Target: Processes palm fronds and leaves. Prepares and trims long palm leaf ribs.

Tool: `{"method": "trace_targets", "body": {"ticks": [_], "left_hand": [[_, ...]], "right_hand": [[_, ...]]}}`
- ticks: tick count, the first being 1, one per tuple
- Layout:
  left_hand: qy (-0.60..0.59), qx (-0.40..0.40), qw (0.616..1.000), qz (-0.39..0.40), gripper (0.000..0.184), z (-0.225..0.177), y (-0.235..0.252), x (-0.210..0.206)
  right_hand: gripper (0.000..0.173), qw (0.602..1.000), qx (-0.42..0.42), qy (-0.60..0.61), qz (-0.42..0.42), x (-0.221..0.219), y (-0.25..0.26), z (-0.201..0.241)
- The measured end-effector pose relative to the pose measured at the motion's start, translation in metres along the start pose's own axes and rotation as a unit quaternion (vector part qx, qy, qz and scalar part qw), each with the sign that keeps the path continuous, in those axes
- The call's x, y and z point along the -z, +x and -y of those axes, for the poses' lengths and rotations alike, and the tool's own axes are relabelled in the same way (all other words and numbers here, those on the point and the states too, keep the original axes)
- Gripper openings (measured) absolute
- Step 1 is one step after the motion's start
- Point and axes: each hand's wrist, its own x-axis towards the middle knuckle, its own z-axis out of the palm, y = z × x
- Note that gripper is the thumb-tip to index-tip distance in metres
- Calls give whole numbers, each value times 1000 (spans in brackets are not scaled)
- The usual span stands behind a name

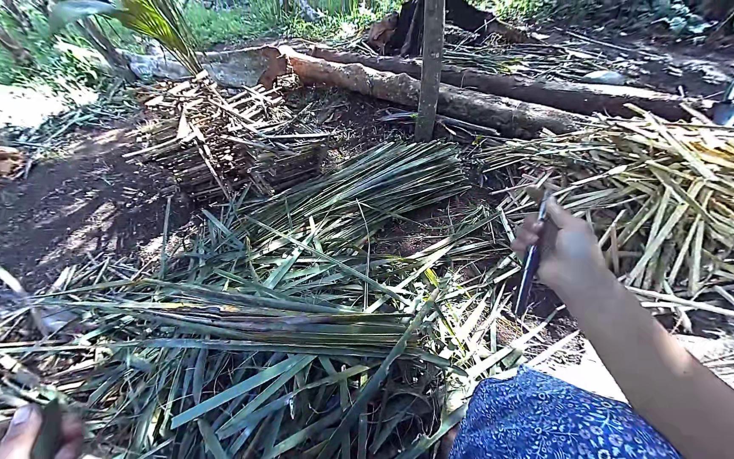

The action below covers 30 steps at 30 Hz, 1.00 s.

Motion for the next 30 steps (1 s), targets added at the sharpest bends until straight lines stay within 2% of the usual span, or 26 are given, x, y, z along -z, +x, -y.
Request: {"method": "trace_targets", "body": {"ticks": [2, 3, 6, 9, 11, 14, 21, 25, 30], "left_hand": [[1, 10, 1000, 20, 42, -19, -23, -43], [19, -2, 999, 42, 44, -29, -37, -66], [86, -75, 983, 145, 34, -38, -69, -119], [92, -72, 965, 234, 29, -39, -95, -157], [73, -71, 955, 279, 27, -36, -107, -173], [73, -87, 939, 325, 28, -35, -116, -187], [52, -177, 932, 311, 28, -30, -128, -199], [49, -209, 928, 305, 27, -29, -129, -196], [36, -191, 921, 339, 27, -35, -130, -186]], "right_hand": [[37, 987, -34, -99, 121, -22, -23, -15], [34, 968, -51, -138, 205, -34, -36, -21], [27, 880, -67, -173, 438, -66, -69, -40], [30, 819, -107, -166, 539, -90, -96, -50], [38, 799, -137, -171, 560, -101, -110, -54], [44, 783, -138, -199, 573, -113, -123, -58], [38, 782, -98, -188, 586, -120, -137, -66], [38, 811, -52, -164, 560, -118, -138, -65], [33, 891, 6, -92, 445, -110, -113, -49]]}}
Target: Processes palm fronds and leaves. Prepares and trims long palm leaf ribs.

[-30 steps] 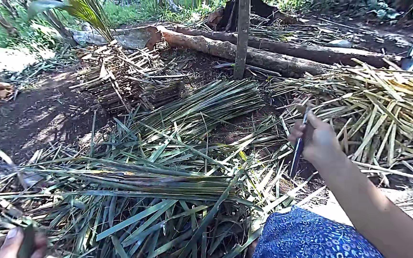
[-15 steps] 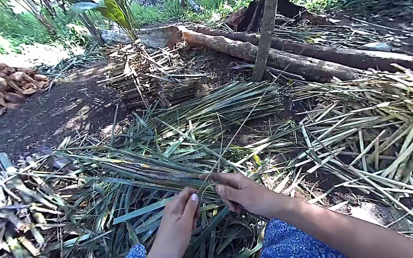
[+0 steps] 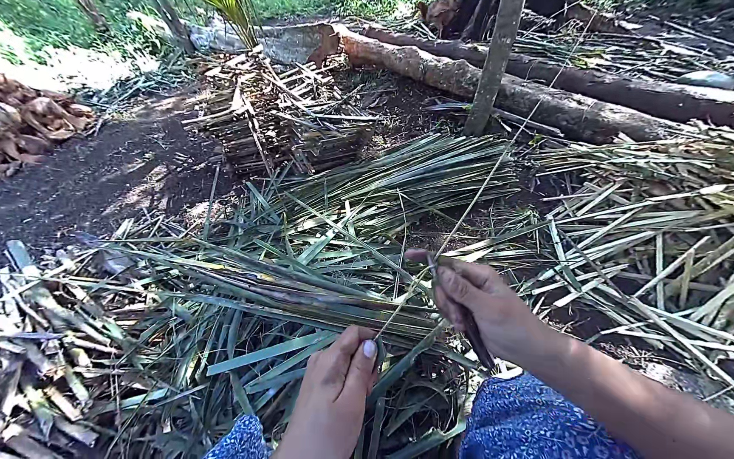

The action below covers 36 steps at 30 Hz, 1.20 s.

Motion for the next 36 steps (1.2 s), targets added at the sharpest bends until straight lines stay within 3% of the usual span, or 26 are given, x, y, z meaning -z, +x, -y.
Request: {"method": "trace_targets", "body": {"ticks": [3, 5, 10, 13, 15, 20, 24, 27, 29, 32, 36], "left_hand": [[-3, 18, 1000, 17, 26, -3, -1, 4], [-8, 31, 999, 27, 25, -5, -2, 3], [-42, 68, 996, 46, 24, -10, -5, -2], [-52, 81, 994, 51, 23, -9, -6, 1], [-39, 72, 995, 60, 23, -8, -6, 10], [-3, 68, 993, 98, 24, -1, -8, 35], [74, 71, 988, 117, 25, 5, -6, 43], [246, 51, 965, 78, 32, 6, -2, 43], [299, 9, 954, 9, 32, 4, -2, 32], [324, -107, 935, -97, 30, -2, 2, 13], [309, -182, 920, -156, 27, -12, 6, 6]], "right_hand": [[35, 997, 14, 15, -77, 13, 1, 9], [34, 997, 4, 29, -67, 14, -2, 10], [39, 976, -117, -28, 183, -9, -18, 1], [36, 970, -112, -7, 216, -15, -17, -5], [36, 985, -56, -5, 165, -5, -11, -3], [34, 995, 20, 7, -93, 44, 3, 18], [40, 984, 30, 23, -173, 55, 1, 21], [38, 989, 22, 3, -147, 43, -3, 16], [36, 995, 4, -16, -100, 25, -6, 10], [29, 999, -17, -39, -14, -4, -10, 5], [34, 998, -6, -19, 53, -27, -11, 2]]}}
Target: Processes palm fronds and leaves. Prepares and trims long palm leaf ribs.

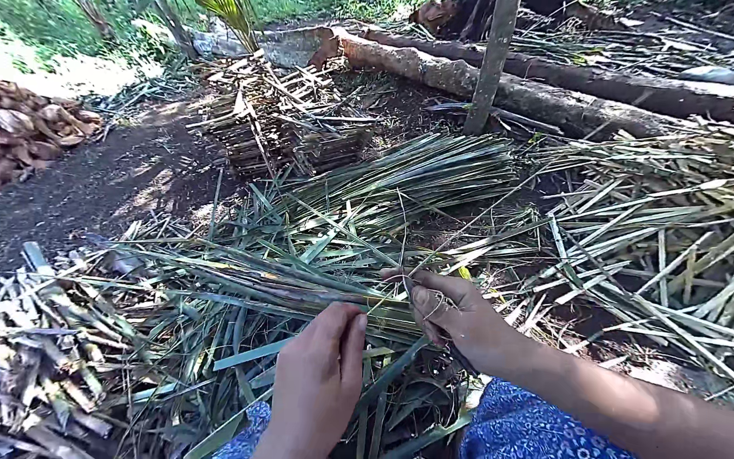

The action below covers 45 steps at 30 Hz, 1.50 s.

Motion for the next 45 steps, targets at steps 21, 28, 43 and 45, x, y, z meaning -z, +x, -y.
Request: {"method": "trace_targets", "body": {"ticks": [21, 28, 43, 45], "left_hand": [[73, -49, 995, 41, 30, 24, -10, 36], [150, 107, 978, 93, 38, 108, -21, 97], [-6, 24, 992, 124, 26, 37, -14, 4], [-14, 2, 992, 129, 26, 31, -12, 0]], "right_hand": [[33, 983, 2, 47, -179, 56, -1, 17], [40, 893, 31, 104, -436, 133, -12, 13], [46, 991, -104, -25, 86, 15, -8, -6], [34, 997, -67, -15, 35, 14, -8, -9]]}}
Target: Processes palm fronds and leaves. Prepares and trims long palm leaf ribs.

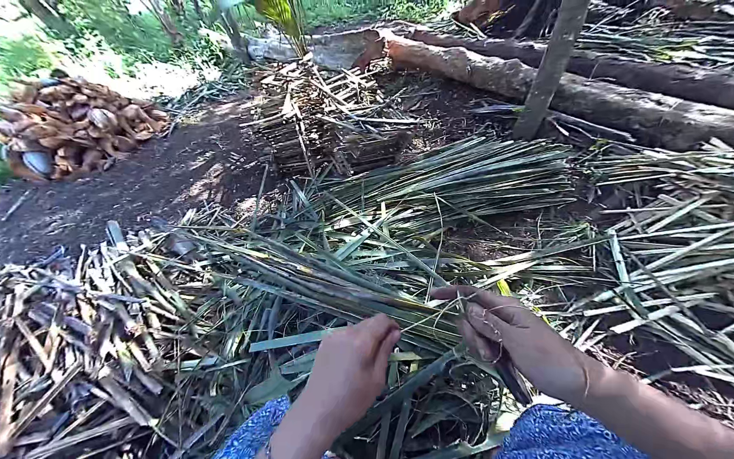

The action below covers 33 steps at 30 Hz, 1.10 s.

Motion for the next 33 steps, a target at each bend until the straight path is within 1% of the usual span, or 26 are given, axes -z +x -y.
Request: {"method": "trace_targets", "body": {"ticks": [2, 5, 7, 10, 12, 14, 17, 19, 20, 21, 22, 23, 25, 26, 28, 29, 30, 31, 33], "left_hand": [[-11, -14, 1000, -1, 27, -2, 2, 3], [-34, -17, 999, 18, 30, -2, 6, 15], [-47, -3, 998, 42, 30, 5, 6, 26], [-66, 11, 995, 74, 31, 17, 6, 47], [-46, 25, 997, 63, 32, 27, 4, 61], [5, 69, 997, 27, 33, 42, 0, 76], [54, 212, 976, -15, 28, 58, -3, 102], [89, 273, 954, -83, 28, 64, -2, 108], [104, 277, 948, -119, 29, 66, -2, 105], [111, 263, 948, -142, 31, 65, -2, 99], [111, 235, 954, -149, 34, 62, 0, 90], [101, 201, 964, -140, 37, 55, 2, 78], [68, 113, 987, -91, 36, 34, 8, 51], [49, 77, 994, -55, 34, 23, 10, 39], [15, 24, 1000, 13, 29, 0, 14, 22], [3, 11, 999, 47, 28, -9, 15, 17], [-2, 1, 997, 73, 26, -15, 17, 14], [-2, -8, 996, 89, 24, -17, 18, 12], [10, -22, 993, 118, 23, -9, 19, 10]], "right_hand": [[30, 999, 28, 0, -45, 6, 0, -1], [28, 992, 66, 42, -97, 23, -1, 2], [32, 983, 91, 63, -143, 43, 0, 8], [41, 969, 130, 54, -203, 74, -3, 11], [46, 959, 146, 61, -235, 95, -7, 12], [54, 946, 156, 95, -268, 118, -12, 12], [63, 916, 156, 155, -336, 146, -19, 9], [62, 894, 139, 175, -389, 146, -19, 10], [60, 889, 124, 175, -404, 139, -16, 12], [58, 895, 109, 162, -402, 130, -14, 13], [54, 909, 90, 137, -382, 119, -12, 13], [50, 930, 62, 107, -346, 105, -11, 13], [44, 973, -2, 37, -226, 73, -10, 14], [46, 987, -29, 7, -158, 56, -9, 15], [53, 997, -55, -10, -58, 26, -6, 16], [50, 998, -50, -7, -33, 15, -5, 14], [43, 999, -43, 0, -27, 7, -4, 13], [34, 999, -35, 15, -37, 3, -4, 14], [26, 996, 9, 48, -73, 1, -1, 18]]}}
